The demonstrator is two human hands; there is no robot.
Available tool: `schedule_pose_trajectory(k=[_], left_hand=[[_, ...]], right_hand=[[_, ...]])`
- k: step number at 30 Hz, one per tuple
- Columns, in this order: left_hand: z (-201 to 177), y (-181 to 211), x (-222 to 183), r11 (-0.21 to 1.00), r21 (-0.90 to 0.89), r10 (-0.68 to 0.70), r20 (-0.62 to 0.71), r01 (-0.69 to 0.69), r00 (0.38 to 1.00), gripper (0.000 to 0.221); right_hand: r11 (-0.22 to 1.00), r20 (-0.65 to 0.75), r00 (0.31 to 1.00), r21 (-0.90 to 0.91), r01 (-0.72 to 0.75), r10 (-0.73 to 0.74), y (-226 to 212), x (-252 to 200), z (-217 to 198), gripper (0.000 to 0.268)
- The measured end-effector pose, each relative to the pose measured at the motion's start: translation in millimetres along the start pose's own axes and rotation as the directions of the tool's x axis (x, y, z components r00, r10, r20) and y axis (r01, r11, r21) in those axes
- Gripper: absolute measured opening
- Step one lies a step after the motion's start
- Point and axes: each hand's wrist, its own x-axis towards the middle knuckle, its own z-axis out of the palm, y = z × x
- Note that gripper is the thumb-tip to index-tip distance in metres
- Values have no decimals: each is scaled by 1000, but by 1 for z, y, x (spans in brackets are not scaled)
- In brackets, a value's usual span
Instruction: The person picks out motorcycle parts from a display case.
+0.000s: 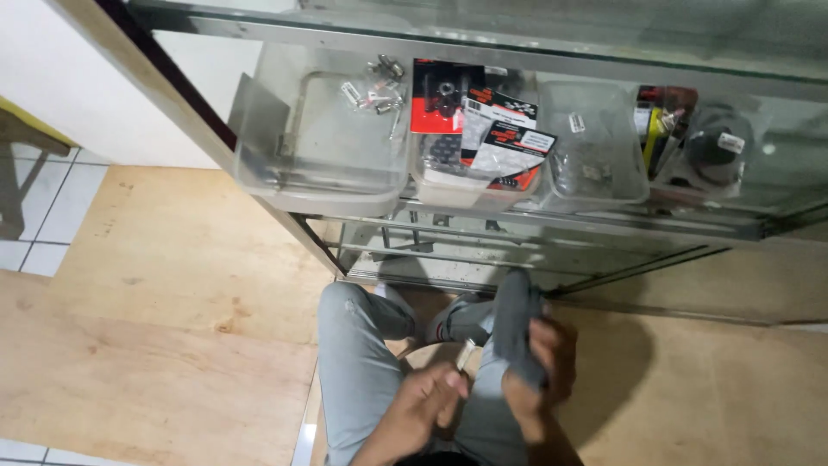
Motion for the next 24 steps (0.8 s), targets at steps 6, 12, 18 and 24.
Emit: schedule_pose_trajectory(k=[6,12,18,24], left_hand=[[9,19,8,969,-92,233,18,-231,972,21],[-5,-28,5,974,-226,-28,-32,20,999,17],[3,-14,6,972,55,228,-17,-227,973,16],[23,61,11,870,394,318,8,-296,948,9]], right_hand=[[951,98,957,178,254,-274,2,-35,-5,39],[997,1,1000,-76,5,-5,-1,2,-11,34],[967,229,939,53,250,-256,1,-42,-31,36],[966,-137,958,-21,-257,252,50,-33,20,39]])
